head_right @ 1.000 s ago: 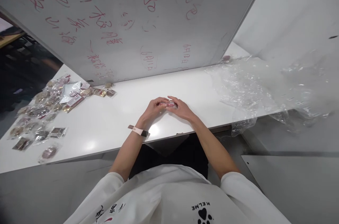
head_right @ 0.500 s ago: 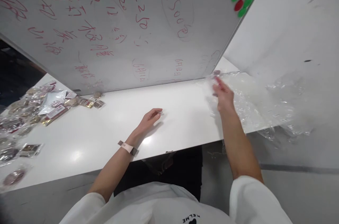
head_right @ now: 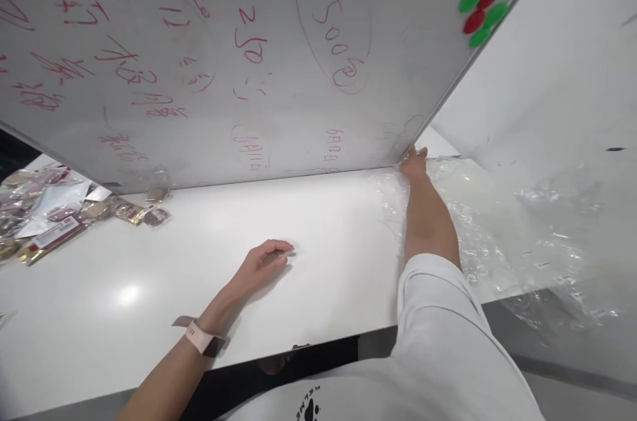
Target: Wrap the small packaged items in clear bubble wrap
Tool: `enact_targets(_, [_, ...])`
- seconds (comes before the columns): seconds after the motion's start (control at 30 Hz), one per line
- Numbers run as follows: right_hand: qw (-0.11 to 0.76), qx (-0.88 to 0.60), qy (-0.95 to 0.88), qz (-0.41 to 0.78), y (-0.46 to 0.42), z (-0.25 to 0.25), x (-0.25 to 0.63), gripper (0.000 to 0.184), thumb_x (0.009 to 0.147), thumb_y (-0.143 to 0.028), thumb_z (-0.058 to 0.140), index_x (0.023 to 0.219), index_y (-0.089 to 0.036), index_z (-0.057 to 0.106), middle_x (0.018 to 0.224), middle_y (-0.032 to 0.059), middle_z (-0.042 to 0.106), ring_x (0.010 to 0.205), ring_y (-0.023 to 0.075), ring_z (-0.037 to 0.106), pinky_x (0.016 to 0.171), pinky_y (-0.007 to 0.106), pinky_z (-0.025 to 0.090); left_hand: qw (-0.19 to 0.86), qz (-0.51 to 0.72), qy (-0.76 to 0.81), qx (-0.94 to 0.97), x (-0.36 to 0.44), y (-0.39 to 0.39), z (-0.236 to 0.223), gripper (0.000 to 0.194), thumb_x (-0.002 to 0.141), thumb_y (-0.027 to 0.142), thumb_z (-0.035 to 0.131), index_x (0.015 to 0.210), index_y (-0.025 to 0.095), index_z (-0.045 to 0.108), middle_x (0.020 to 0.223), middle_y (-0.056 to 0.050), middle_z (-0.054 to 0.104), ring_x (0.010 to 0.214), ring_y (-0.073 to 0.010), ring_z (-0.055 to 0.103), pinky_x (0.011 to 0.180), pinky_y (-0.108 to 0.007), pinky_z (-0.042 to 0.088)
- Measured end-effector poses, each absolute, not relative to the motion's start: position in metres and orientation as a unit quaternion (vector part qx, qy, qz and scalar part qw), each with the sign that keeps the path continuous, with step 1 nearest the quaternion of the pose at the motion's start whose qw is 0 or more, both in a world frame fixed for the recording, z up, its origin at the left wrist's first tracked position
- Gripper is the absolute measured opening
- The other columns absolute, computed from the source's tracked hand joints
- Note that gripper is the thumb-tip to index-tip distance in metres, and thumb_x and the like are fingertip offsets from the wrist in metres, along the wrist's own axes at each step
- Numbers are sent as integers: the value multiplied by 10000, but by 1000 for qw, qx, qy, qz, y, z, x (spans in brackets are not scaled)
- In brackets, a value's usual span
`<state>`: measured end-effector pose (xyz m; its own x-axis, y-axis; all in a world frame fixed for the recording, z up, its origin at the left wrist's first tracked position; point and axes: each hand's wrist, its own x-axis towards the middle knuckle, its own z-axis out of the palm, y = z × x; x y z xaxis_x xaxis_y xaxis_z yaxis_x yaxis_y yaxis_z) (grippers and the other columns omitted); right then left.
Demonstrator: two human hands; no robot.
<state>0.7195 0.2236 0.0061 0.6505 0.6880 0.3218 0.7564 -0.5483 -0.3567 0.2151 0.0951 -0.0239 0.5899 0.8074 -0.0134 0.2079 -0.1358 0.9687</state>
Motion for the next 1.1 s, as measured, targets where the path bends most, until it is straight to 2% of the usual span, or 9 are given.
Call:
enact_targets(0.13, [221,-906,-361,-1,212,9,701,552,927,-343,517,1417,-90,492,1493,299,327,1209,342,482,950,522,396,554,277,361,697,216,95,-23,248,908,368,620,1109,241,690,1161,-92,687,1081,-225,634,979,-412,508])
enact_targets(0.23, [213,-879,-424,-53,174,6,661,464,938,-328,491,1345,-116,561,1409,254,452,1286,371,406,1015,541,353,553,281,367,693,216,96,-24,248,901,366,623,1098,233,694,1143,-91,696,1064,-222,640,962,-407,515])
enact_targets(0.33, [179,-841,-510,-16,127,-10,611,348,877,-362,579,1134,-142,661,1213,207,575,1173,364,485,972,509,395,562,283,371,683,216,98,-26,239,898,356,618,1068,210,701,1115,-92,705,1036,-211,647,934,-388,521])
enact_targets(0.4, [183,-826,-533,32,103,-20,577,245,894,-291,503,1001,-133,656,1109,204,593,1052,338,538,903,491,425,576,284,373,670,216,98,-27,245,899,354,615,1066,195,697,1106,-98,707,1021,-202,649,912,-370,523])
enact_targets(0.53, [221,-794,-557,105,79,-24,506,245,904,-154,361,854,-163,600,962,150,616,892,261,570,849,429,439,595,320,384,629,218,100,-26,307,890,342,623,1152,185,642,1181,-111,680,982,-180,651,874,-347,530])
enact_targets(0.67, [231,-698,-650,193,46,-8,417,176,929,-218,456,840,-205,608,943,55,650,874,187,608,835,335,472,428,468,485,603,209,98,-13,335,905,328,590,1213,198,588,1291,-122,617,1059,-201,619,894,-357,519])
enact_targets(0.83, [306,-468,-753,346,-23,31,345,201,976,-374,506,1104,-286,633,1101,34,666,874,173,643,768,329,530,211,518,484,673,176,68,15,190,952,261,491,1080,224,626,1136,-90,665,1097,-225,598,958,-385,489])
enact_targets(0.97, [382,-609,-668,193,-40,37,368,305,991,-469,453,1075,-259,657,1096,86,684,989,252,633,832,421,536,121,418,445,783,145,31,25,133,920,243,549,1023,228,631,1249,-112,631,1227,-283,515,1035,-462,430])
enact_targets(1.1, [305,-711,-626,95,-36,12,397,536,896,-577,573,1309,-236,590,1347,128,601,1241,369,520,982,563,456,60,342,498,795,117,7,12,148,871,314,638,998,239,640,1347,-132,572,1301,-351,452,1079,-547,353])
